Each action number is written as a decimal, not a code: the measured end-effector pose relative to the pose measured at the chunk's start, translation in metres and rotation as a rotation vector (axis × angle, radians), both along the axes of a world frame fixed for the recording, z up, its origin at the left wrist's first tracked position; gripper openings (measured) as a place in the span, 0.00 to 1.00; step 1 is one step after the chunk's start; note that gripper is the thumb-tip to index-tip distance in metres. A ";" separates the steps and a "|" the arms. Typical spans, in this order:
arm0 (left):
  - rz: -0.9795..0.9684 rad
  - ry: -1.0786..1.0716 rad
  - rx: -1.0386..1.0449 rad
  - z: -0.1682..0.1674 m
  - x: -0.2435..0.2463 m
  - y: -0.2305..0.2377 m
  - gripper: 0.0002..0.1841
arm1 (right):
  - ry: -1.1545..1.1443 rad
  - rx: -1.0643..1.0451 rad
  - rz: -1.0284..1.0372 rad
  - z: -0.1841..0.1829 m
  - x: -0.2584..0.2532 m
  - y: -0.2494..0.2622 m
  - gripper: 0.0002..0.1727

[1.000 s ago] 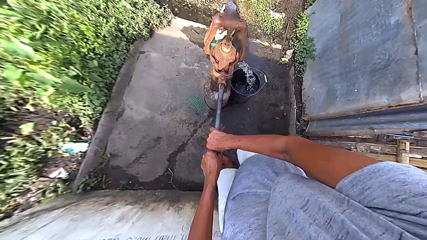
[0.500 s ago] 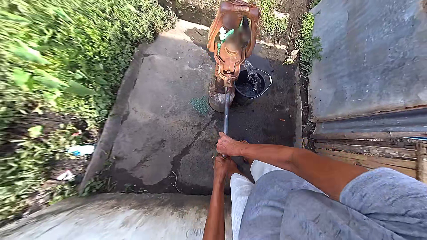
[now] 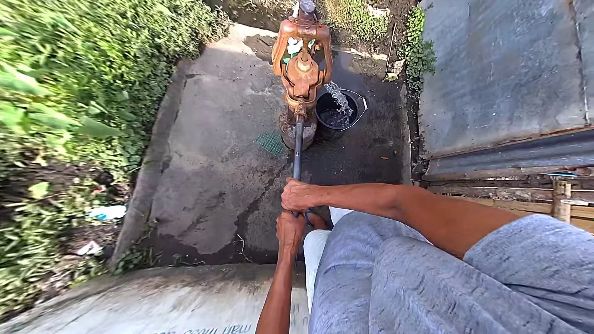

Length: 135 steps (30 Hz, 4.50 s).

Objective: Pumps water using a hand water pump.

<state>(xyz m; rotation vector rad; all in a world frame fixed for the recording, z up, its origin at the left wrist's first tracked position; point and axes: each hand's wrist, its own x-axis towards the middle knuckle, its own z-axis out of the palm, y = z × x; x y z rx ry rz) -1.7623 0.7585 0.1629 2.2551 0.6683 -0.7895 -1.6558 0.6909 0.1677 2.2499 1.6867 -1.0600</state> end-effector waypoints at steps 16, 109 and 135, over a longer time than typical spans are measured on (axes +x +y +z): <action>0.116 0.121 -0.145 -0.062 -0.011 -0.012 0.16 | -0.007 -0.020 -0.019 -0.033 -0.007 -0.017 0.11; 0.117 -0.059 -0.376 0.038 -0.023 -0.006 0.19 | 0.031 0.048 -0.024 0.053 -0.006 -0.024 0.13; 0.140 -0.009 -0.115 -0.090 -0.024 -0.023 0.17 | 0.031 0.013 -0.098 -0.060 -0.024 -0.022 0.12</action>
